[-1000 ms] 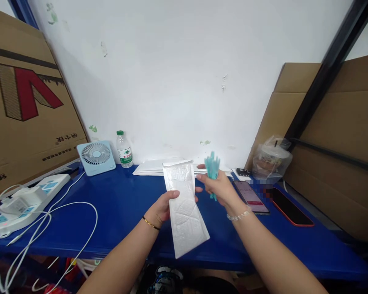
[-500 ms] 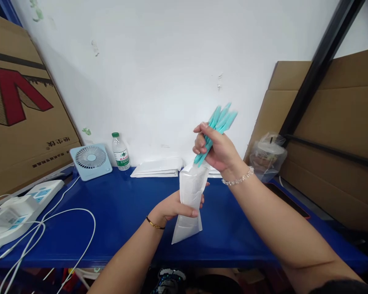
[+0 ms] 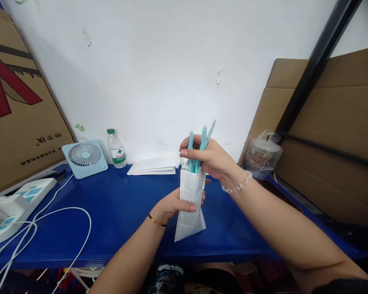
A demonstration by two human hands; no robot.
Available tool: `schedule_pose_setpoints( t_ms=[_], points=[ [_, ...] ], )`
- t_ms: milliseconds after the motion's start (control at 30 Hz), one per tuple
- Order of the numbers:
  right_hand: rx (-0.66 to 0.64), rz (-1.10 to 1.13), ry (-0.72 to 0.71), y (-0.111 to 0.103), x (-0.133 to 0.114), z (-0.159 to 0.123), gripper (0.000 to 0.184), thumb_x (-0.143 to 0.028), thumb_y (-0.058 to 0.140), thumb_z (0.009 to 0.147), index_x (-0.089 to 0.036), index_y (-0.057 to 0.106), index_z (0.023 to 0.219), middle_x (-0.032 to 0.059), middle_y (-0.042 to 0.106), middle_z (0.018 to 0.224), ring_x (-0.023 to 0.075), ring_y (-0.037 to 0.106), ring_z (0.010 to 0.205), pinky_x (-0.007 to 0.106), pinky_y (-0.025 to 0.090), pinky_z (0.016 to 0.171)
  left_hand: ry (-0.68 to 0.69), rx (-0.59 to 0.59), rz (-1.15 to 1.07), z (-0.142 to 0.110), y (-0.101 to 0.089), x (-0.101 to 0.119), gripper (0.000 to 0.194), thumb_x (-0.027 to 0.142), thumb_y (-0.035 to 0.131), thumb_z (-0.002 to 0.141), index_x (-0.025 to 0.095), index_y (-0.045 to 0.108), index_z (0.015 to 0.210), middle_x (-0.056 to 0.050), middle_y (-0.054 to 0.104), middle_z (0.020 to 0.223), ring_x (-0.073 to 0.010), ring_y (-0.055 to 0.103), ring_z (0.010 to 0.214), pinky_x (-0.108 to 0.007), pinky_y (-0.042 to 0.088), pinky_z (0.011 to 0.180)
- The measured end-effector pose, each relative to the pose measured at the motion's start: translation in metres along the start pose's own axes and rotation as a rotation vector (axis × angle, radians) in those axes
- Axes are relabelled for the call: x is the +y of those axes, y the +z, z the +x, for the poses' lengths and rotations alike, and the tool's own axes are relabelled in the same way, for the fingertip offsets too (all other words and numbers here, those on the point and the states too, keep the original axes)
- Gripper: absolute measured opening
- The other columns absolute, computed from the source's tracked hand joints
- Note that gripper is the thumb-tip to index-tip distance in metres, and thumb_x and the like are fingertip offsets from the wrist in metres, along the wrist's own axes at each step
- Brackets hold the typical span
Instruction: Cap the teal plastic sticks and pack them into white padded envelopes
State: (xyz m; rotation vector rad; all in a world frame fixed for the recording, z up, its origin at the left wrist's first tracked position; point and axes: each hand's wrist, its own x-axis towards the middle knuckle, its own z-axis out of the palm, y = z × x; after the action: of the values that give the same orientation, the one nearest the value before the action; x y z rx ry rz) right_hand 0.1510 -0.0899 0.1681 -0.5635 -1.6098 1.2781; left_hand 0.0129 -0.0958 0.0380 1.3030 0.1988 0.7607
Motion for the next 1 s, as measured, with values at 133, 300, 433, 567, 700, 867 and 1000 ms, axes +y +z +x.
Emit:
schedule_pose_setpoints(
  t_ms=[133,300,433,567,700,867,1000],
  points=[
    [-0.002,0.014,-0.031,-0.001,0.002,0.002,0.026,-0.024,0.076,0.066,-0.017,0.063,0.087,-0.0001,0.059,0.083,0.0105,0.056,0.075,0.025,0.047,0.068,0.021,0.009,-0.048,0.0,0.0,-0.001,0.075,0.026,0.077,0.057,0.016,0.051,0.126,-0.007,0.057,0.092,-0.0186,0.051,0.082,-0.032,0.038,0.078],
    [0.024,-0.049,-0.12,-0.007,-0.001,0.006,0.023,-0.028,0.072,0.071,-0.017,0.062,0.09,0.0013,0.061,0.085,0.0128,0.058,0.081,0.031,0.049,0.081,0.016,0.03,-0.101,-0.001,0.003,0.003,0.07,0.025,0.075,0.057,0.016,0.052,0.123,-0.008,0.059,0.094,-0.0202,0.054,0.085,-0.033,0.038,0.08],
    [0.019,-0.303,-0.171,-0.022,-0.009,0.003,0.032,-0.034,0.068,0.076,-0.018,0.063,0.103,0.0051,0.063,0.099,0.0161,0.058,0.093,0.036,0.047,0.088,-0.023,0.03,-0.182,-0.004,0.005,0.004,0.065,0.024,0.07,0.059,0.015,0.053,0.121,-0.011,0.061,0.099,-0.0235,0.056,0.089,-0.035,0.04,0.083],
    [-0.135,-0.608,0.022,-0.041,-0.007,-0.004,0.047,-0.037,0.073,0.07,-0.018,0.063,0.112,0.008,0.065,0.102,0.0197,0.061,0.091,0.038,0.05,0.082,-0.135,0.033,-0.334,-0.005,0.002,0.004,0.057,0.03,0.061,0.064,0.007,0.056,0.116,-0.018,0.061,0.109,-0.0299,0.058,0.098,-0.04,0.041,0.087],
    [-0.293,-0.63,-0.014,-0.053,0.003,-0.012,0.042,-0.036,0.071,0.072,-0.018,0.065,0.109,0.0082,0.065,0.106,0.0207,0.06,0.096,0.038,0.049,0.085,-0.246,0.075,-0.553,-0.006,-0.011,0.003,0.056,0.038,0.05,0.072,0.002,0.055,0.114,-0.021,0.063,0.109,-0.0325,0.061,0.097,-0.042,0.046,0.083],
    [-0.45,-0.528,-0.073,-0.059,0.023,-0.012,0.051,-0.031,0.078,0.063,-0.021,0.064,0.112,0.007,0.062,0.115,0.0207,0.056,0.105,0.035,0.045,0.09,-0.285,-0.034,-0.693,-0.002,-0.025,-0.004,0.037,0.037,0.041,0.08,0.011,0.058,0.1,-0.006,0.062,0.066,-0.0173,0.062,0.048,-0.024,0.046,0.042],
    [-0.301,-0.445,-0.037,-0.072,0.052,-0.002,0.023,-0.035,0.066,0.078,-0.016,0.07,0.092,0.0052,0.067,0.094,0.0179,0.06,0.09,0.033,0.046,0.084,-0.314,-0.065,-0.759,0.006,-0.026,-0.006,0.04,0.042,0.036,0.086,0.014,0.057,0.105,-0.001,0.056,0.06,-0.0111,0.054,0.039,-0.018,0.039,0.034]
  ],
)
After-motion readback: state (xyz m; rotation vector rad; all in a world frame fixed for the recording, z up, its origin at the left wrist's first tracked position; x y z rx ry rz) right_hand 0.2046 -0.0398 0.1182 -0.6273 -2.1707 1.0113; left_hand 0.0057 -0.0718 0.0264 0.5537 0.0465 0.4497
